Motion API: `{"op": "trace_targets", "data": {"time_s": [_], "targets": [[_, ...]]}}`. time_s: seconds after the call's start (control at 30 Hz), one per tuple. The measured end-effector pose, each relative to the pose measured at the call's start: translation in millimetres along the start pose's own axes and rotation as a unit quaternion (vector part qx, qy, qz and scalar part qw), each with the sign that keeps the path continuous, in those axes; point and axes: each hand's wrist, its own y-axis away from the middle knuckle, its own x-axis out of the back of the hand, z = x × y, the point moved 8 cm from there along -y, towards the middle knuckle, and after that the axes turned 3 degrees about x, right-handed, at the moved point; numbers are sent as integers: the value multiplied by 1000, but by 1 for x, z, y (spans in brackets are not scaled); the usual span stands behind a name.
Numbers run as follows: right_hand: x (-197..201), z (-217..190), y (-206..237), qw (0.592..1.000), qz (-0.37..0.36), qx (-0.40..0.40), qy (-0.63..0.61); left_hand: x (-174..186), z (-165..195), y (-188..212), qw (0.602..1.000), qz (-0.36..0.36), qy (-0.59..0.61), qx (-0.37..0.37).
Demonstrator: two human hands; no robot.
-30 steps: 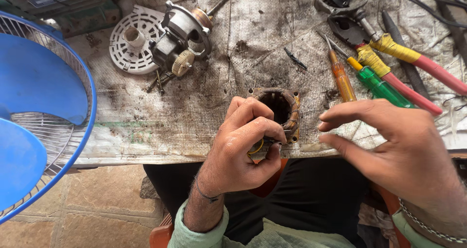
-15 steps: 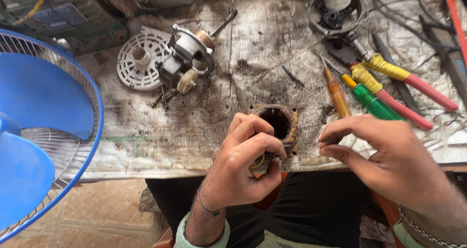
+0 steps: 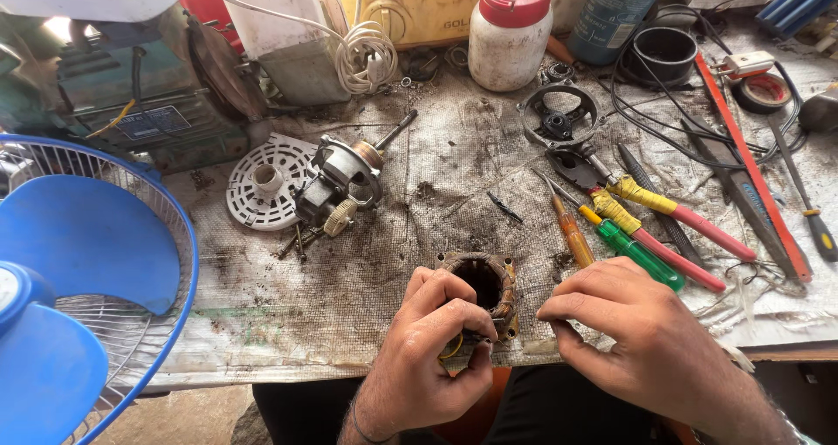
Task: The person works on an electric motor stator at a cluttered workbench. They use a screwdriver to pry at the windings, pull old copper wire and insulation out of the stator housing by hand, and sort through the extracted colored lead wires.
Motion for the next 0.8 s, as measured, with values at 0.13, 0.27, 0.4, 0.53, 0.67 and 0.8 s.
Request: {"op": "trace_targets", "data": {"time_s": [0.13,0.27,0.4,0.53,0.67,0.8], "targets": [[6,-3,0,999,25,6,18,-1,-2,2,1000,1,-2,-7],[8,-3,0,999,43,9,31,0,0,1,1000,6,-2,-18],[6,4,5,998,44,-17,36,-1,-1,1,1000,3,3,-12],[6,16,11,996,52,-60,33,-1,-1,1,1000,3,1,-12],[15,18,14,995,73,-45,54,0,-1,1,1000,11,4,-18],[5,20,10,997,-3,-68,-26,-3,-4,0,1000,-1,6,-2]]}}
